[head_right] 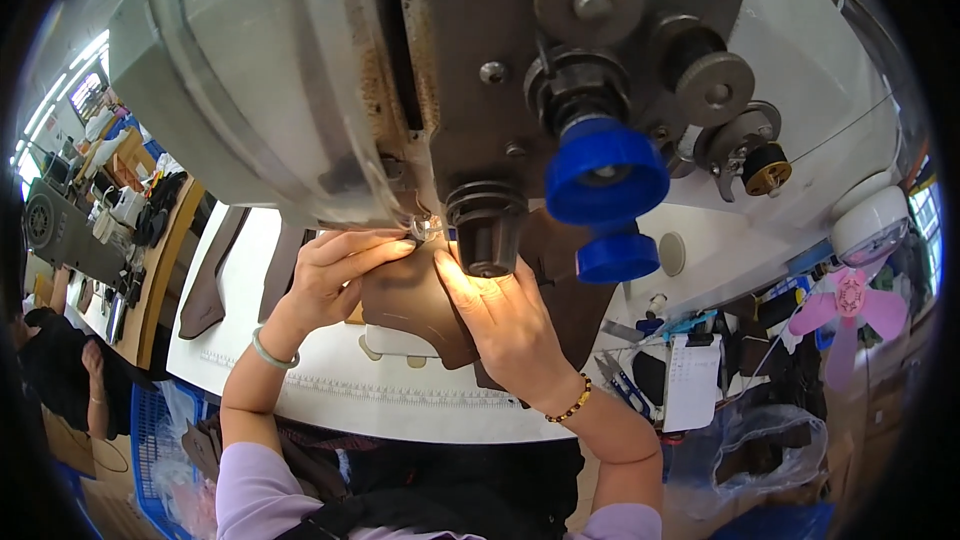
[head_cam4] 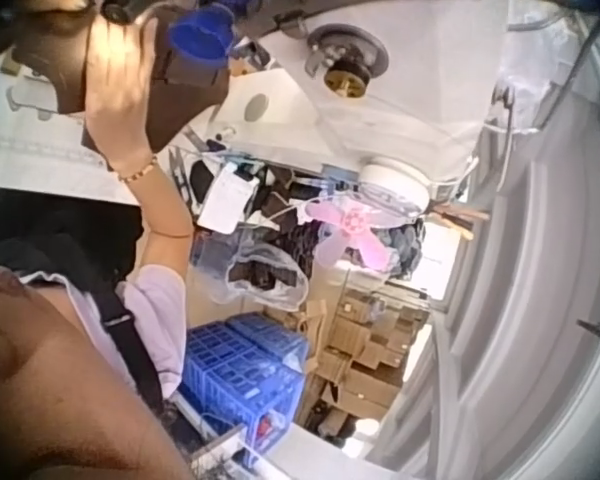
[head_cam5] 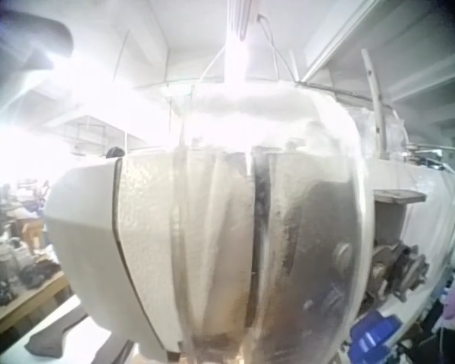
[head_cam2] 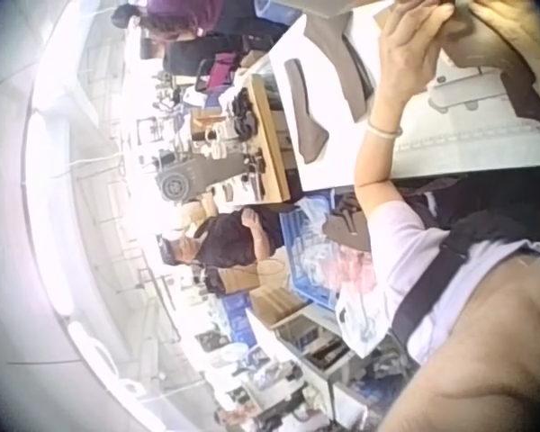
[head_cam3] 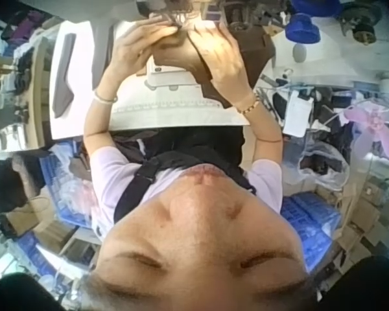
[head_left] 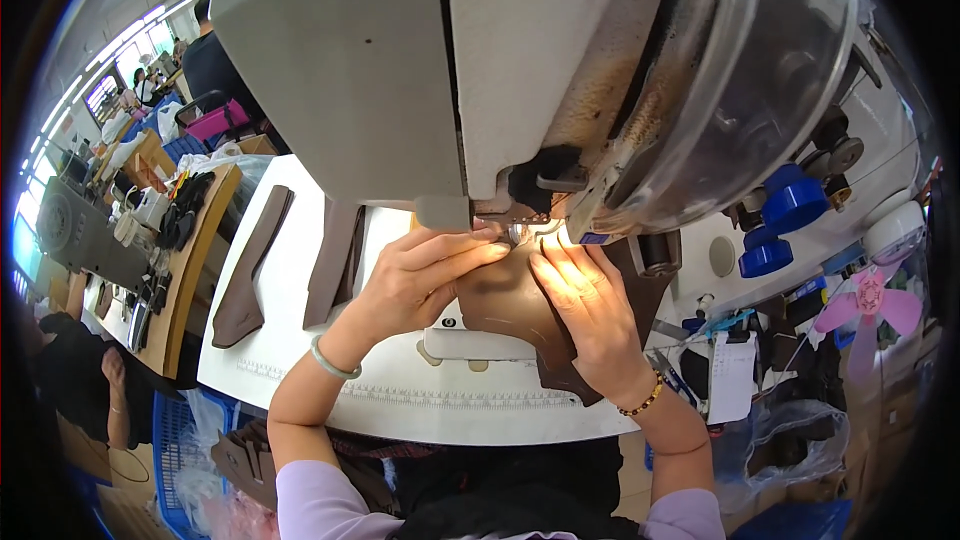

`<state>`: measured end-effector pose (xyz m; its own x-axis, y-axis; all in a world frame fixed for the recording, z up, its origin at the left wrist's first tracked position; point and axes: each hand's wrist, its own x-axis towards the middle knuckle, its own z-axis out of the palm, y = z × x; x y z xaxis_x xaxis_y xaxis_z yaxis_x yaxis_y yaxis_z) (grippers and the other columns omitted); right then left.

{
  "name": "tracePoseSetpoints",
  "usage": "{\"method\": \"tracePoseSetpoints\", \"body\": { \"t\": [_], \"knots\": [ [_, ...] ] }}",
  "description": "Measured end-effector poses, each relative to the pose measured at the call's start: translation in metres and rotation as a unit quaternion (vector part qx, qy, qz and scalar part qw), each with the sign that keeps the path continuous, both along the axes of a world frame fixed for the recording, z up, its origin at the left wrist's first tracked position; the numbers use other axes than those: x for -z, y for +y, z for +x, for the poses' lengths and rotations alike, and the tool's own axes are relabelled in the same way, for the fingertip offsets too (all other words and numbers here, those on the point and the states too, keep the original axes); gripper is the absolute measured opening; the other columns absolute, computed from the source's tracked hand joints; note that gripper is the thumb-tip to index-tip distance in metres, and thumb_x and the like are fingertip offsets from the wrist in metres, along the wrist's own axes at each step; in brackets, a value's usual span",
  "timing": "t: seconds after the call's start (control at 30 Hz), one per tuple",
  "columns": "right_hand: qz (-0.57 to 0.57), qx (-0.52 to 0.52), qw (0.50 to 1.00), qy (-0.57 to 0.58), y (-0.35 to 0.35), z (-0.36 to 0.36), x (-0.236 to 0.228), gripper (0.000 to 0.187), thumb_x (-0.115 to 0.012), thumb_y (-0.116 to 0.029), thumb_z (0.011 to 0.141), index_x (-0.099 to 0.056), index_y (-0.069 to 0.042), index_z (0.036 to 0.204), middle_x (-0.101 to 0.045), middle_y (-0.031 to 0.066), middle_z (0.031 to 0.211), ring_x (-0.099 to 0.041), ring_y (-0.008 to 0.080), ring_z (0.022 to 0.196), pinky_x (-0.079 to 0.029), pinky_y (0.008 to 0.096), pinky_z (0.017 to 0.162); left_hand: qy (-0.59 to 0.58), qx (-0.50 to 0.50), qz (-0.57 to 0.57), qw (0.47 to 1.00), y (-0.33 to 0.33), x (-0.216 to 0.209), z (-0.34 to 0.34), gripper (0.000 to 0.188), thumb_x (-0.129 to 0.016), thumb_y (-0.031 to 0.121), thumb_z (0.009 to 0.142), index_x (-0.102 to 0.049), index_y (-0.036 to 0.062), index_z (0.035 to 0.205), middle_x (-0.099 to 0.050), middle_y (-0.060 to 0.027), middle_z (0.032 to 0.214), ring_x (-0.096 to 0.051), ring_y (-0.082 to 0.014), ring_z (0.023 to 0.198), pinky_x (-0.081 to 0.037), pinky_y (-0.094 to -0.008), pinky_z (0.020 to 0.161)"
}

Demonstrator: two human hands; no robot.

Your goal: Sewing pieces of a leather shoe upper using an industrial sewing machine.

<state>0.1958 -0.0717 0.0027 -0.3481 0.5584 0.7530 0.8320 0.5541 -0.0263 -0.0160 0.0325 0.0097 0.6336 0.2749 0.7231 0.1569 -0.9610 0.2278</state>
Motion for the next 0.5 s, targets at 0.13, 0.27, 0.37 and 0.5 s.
{"method": "tracePoseSetpoints", "body": {
  "t": [0.13,0.27,0.37,0.5],
  "knots": [
    [0.000,-0.008,1.000,0.004,0.0025,0.0021,-0.0002,0.041,-0.051,-0.004,0.085,-0.052,0.003,0.125,-0.060,0.0132,0.110,-0.059,0.0253,0.097,-0.043,0.0454,0.096,-0.004,-0.016,0.002,1.000,-0.0023,0.0003,0.0020,0.043,-0.064,-0.003,0.070,-0.067,0.0096,0.111,-0.065,-0.0036,0.110,-0.061,-0.0217,0.099,-0.049,-0.0350,0.081],
    [-0.005,-0.007,1.000,0.005,0.0017,0.0020,-0.0021,0.040,-0.052,-0.003,0.085,-0.052,0.004,0.125,-0.060,0.0133,0.110,-0.059,0.0260,0.098,-0.043,0.0450,0.095,0.005,-0.052,0.032,0.998,-0.0061,-0.0009,0.0028,0.043,-0.065,-0.003,0.069,-0.068,0.0102,0.110,-0.066,-0.0026,0.109,-0.061,-0.0197,0.097,-0.044,-0.0339,0.080],
    [-0.007,-0.013,1.000,0.012,0.0019,0.0011,-0.0033,0.041,-0.053,-0.001,0.084,-0.052,0.004,0.124,-0.060,0.0137,0.111,-0.059,0.0266,0.098,-0.044,0.0444,0.094,0.003,-0.061,0.036,0.997,-0.0071,-0.0019,0.0026,0.043,-0.064,-0.004,0.069,-0.068,0.0101,0.109,-0.066,-0.0031,0.108,-0.061,-0.0198,0.096,-0.044,-0.0342,0.079],
    [-0.010,-0.016,1.000,0.019,0.0035,0.0014,-0.0032,0.040,-0.055,0.000,0.083,-0.053,0.004,0.123,-0.059,0.0138,0.112,-0.059,0.0275,0.098,-0.044,0.0439,0.093,-0.016,-0.037,0.011,0.999,-0.0030,0.0024,0.0026,0.044,-0.064,-0.007,0.068,-0.068,0.0092,0.109,-0.066,-0.0047,0.108,-0.061,-0.0230,0.096,-0.047,-0.0360,0.081]
  ]
}}
